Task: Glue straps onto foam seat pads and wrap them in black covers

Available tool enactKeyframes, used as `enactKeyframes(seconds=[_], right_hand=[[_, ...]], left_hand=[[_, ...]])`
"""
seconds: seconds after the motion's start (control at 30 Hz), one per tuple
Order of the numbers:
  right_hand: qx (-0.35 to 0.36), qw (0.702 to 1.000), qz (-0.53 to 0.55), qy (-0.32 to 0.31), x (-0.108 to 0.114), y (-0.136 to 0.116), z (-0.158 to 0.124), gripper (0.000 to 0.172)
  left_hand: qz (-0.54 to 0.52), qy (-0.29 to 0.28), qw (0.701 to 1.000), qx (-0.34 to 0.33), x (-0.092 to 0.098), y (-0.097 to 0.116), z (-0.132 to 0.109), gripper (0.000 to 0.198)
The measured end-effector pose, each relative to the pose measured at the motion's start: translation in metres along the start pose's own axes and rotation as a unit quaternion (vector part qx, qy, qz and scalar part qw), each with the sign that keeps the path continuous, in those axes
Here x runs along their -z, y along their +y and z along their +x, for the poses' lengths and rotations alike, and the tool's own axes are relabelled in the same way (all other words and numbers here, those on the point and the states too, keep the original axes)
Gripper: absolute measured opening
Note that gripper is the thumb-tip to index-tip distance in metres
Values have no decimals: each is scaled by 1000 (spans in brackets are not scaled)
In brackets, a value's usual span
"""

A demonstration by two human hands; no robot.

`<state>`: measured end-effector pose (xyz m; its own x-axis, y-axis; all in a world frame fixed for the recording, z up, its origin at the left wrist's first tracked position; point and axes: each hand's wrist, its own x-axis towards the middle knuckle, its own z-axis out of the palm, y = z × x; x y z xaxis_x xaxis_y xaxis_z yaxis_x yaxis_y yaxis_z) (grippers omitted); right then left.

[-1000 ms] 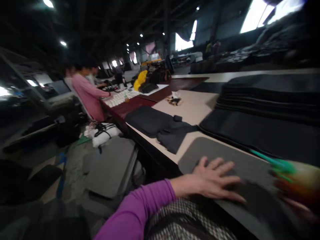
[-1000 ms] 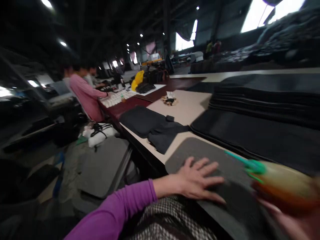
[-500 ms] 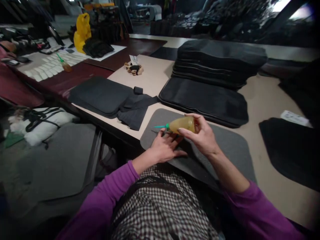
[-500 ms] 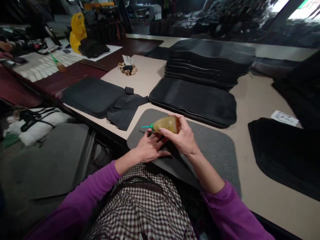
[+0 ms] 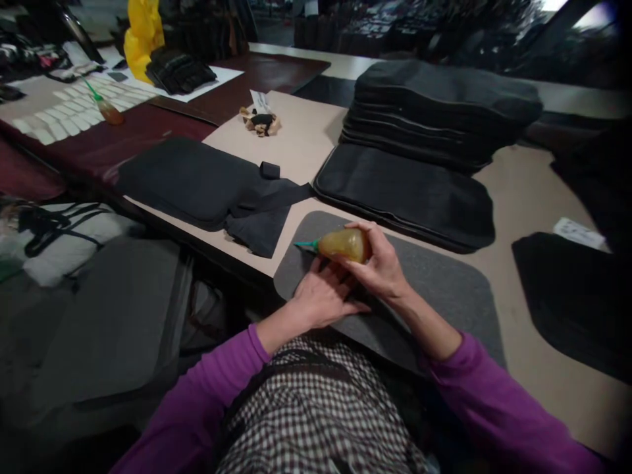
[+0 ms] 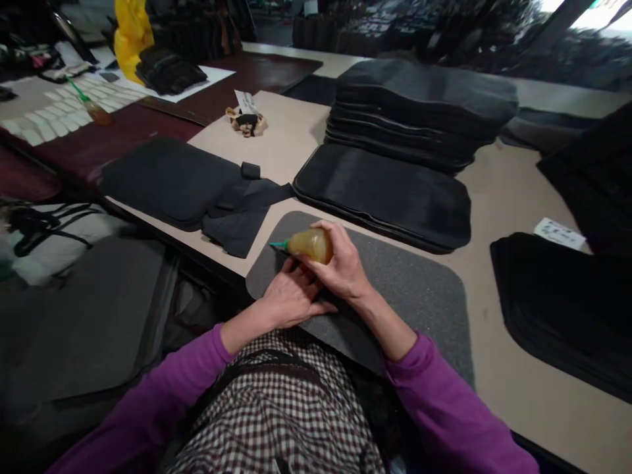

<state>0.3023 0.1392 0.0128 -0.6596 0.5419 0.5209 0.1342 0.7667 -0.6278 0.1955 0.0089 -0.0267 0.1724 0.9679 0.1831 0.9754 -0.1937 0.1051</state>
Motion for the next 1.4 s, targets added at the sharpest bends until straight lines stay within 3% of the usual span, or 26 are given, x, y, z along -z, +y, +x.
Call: enactKeyframes(seconds=[0.37,0.7,1.07,1.4], right_hand=[[8,999,-30,23,-1,29,14,51],[1,991,-75,108,2,44,20,49],[-61,982,-114,137,53,54,-7,49],[-129,961,-173,175,118,57,-65,48]], left_hand=[[-15,17,1000,9,9,1,3,77],[11,25,1000,8,5,2,2,75],[31,16,999,1,0,1,3,72],[58,-6,998,-1,2,2,5,68]])
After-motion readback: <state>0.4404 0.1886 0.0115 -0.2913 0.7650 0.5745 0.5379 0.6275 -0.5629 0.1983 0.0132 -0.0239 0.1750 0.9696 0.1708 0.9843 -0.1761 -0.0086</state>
